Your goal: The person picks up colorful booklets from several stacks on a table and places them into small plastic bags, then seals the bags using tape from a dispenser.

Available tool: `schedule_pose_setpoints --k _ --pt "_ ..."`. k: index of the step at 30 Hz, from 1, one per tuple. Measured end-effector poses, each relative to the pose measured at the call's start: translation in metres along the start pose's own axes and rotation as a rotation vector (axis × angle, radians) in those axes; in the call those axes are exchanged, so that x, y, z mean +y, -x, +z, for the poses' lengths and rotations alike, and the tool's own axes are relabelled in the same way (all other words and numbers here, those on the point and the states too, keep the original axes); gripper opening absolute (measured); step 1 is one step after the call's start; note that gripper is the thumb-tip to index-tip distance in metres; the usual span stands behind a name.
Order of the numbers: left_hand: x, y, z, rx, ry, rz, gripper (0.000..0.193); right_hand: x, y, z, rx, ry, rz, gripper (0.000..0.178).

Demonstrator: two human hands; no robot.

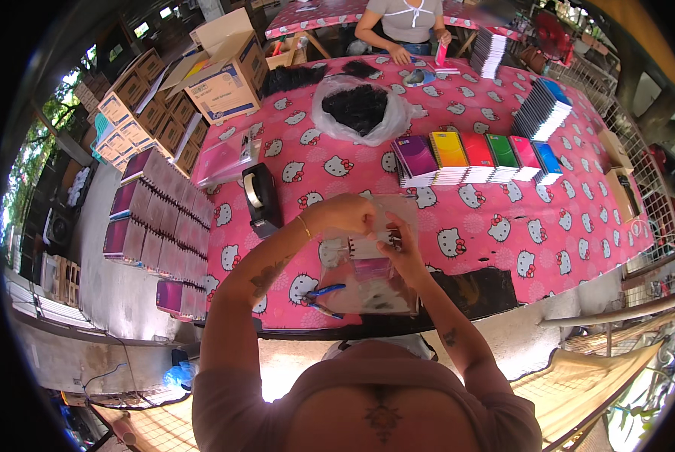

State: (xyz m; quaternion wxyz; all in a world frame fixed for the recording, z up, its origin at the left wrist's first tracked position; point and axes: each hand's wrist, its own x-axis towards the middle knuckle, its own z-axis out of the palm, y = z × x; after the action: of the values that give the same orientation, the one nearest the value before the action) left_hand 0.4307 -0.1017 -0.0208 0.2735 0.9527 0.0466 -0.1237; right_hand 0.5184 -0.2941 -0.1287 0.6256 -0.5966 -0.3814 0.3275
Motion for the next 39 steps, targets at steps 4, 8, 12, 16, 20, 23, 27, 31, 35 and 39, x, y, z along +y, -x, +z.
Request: schedule_pose_setpoints --k 4,8,12,16,20,23,27,31,35,39 --pt "-0.085 0.001 0.056 -0.086 0.768 -0.081 0.03 0.004 0.004 0.014 -0.043 -0.129 -0.018 0.062" --pt "-0.074 0.005 0.068 0.182 0.648 -0.119 0.04 0.005 0.015 0.021 0.087 -0.348 -0.017 0.049" --pt "0.034 0.034 0.066 0.789 -0.365 0.032 0.064 0.024 0.047 0.018 0.507 -0.805 0.264 0.029" --pt "0.055 0.045 0.077 0.615 -0.53 -0.111 0.074 0.103 0.076 0.012 -0.089 -0.92 0.505 0.03" --pt "0.047 0.045 0.078 0.543 -0.015 -0.284 0.063 0.031 0.079 0.048 -0.263 -1.255 0.723 0.039" --pt "0.028 0.066 0.109 0.695 0.709 -0.312 0.064 0.02 0.058 0.041 -0.064 -1.408 0.414 0.043" --pt "0.004 0.077 0.176 0.868 1.187 -0.046 0.064 -0.005 0.023 -0.01 -0.191 -0.345 0.123 0.064" --pt "0.014 0.081 0.153 0.931 0.942 -0.074 0.059 0.007 0.009 -0.025 -0.302 0.232 -0.008 0.075" --pt "0.04 0.069 0.11 0.904 0.813 -0.198 0.04 -0.008 -0.002 -0.031 -0.285 -0.031 -0.065 0.049" --pt "-0.02 0.097 0.108 1.35 0.538 -0.298 0.026 -0.058 -0.006 -0.027 -0.087 0.067 -0.164 0.03"
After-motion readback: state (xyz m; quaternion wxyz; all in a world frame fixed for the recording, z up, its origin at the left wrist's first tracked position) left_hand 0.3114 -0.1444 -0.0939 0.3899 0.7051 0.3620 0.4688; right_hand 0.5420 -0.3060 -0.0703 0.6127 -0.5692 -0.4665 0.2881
